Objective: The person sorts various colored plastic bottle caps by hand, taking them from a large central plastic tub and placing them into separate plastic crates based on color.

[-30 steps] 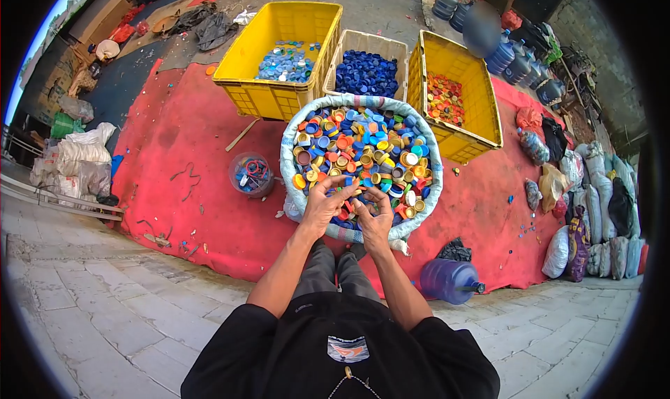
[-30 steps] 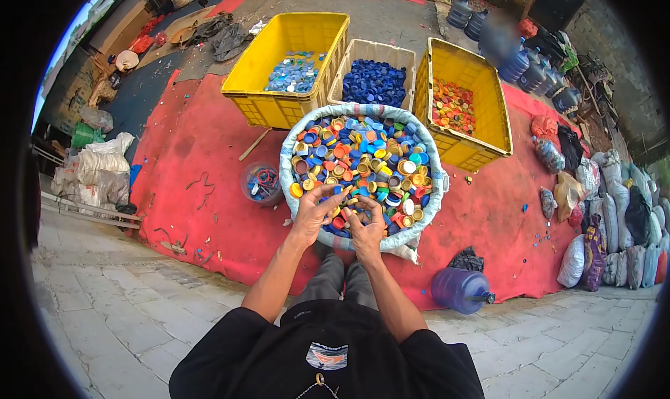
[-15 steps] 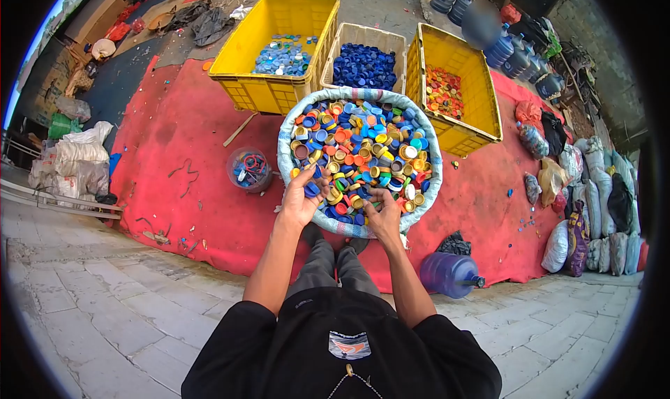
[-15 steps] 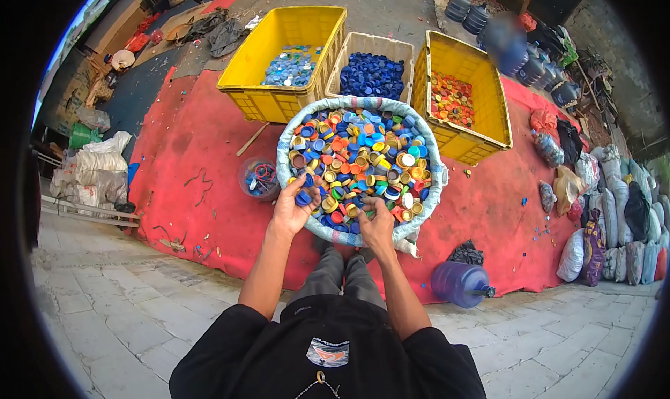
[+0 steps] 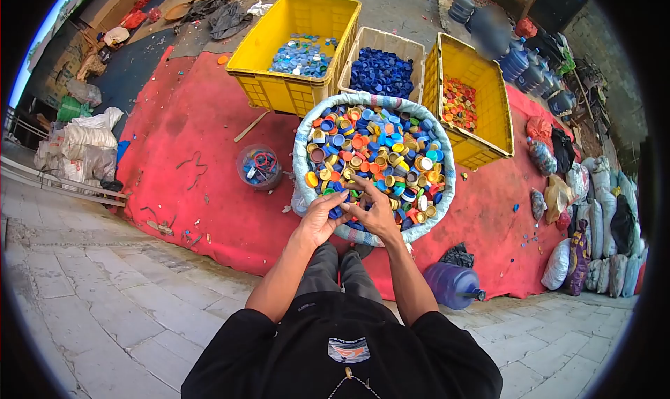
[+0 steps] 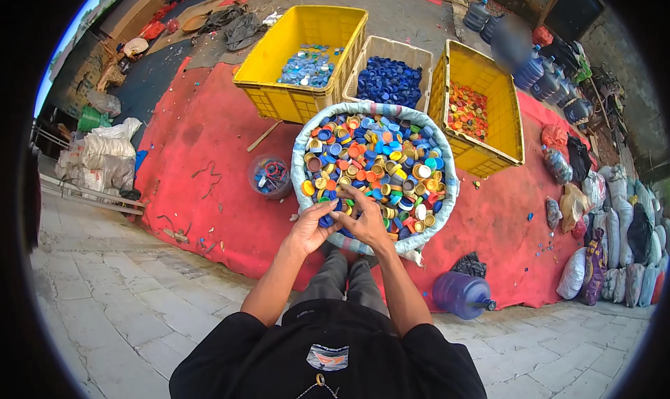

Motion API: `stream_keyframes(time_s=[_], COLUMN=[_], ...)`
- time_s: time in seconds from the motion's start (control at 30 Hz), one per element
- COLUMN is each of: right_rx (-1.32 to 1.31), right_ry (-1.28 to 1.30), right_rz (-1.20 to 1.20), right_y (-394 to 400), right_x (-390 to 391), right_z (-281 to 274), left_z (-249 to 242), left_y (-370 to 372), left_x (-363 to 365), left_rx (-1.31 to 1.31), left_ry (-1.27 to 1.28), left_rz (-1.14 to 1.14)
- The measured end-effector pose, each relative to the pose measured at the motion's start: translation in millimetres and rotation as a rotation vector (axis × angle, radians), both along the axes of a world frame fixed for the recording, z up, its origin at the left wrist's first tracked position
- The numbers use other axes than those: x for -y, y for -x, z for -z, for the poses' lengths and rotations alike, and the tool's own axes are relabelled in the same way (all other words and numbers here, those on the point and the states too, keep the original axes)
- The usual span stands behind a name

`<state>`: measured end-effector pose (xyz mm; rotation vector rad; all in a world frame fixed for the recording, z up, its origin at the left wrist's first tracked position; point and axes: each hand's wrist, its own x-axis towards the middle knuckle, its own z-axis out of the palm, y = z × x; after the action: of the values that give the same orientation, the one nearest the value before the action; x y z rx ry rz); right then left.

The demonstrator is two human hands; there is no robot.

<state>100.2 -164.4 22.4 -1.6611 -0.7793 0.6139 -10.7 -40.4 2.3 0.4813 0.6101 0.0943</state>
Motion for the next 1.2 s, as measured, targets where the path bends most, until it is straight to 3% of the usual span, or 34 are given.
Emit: stream_keyframes(time_s=[0.23,0.37,0.5,0.77,0.97,1.03,1.13,1.2], right_rx=[-0.043,-0.446,-1.099,-1.41,-1.289,-1.237,-1.093,-0.955], right_ry=[0.005,-0.226,-0.63,-0.656,-0.581,-0.52,-0.668,-0.802], right_rz=[0.04,0.274,0.363,0.507,0.464,0.501,0.379,0.234], right_y=[-15.0,-12.7,-14.9,23.6,15.7,-1.2,-76.9,-143.2], right_x=[-9.5,-9.0,8.9,42.1,42.9,31.2,-7.6,-40.9], right_z=[18.7,18.2,15.0,5.8,14.4,-5.0,-8.4,-33.8], left_z=[-14.5,-9.7,-10.8,16.1,10.1,4.4,0.6,-61.8], left_y=[-22.3,-27.8,-23.1,5.6,-16.3,-47.0,-133.4,-196.1], left_x=[-4.6,-4.0,4.0,17.2,10.5,-1.9,-45.4,-69.4], left_rx=[-0.047,0.077,0.158,0.134,0.077,0.117,0.306,0.316], left_ry=[-0.028,0.078,0.111,0.218,0.247,0.226,0.129,0.125], left_rz=[0.015,0.016,-0.065,-0.088,-0.067,-0.042,0.032,-0.065])
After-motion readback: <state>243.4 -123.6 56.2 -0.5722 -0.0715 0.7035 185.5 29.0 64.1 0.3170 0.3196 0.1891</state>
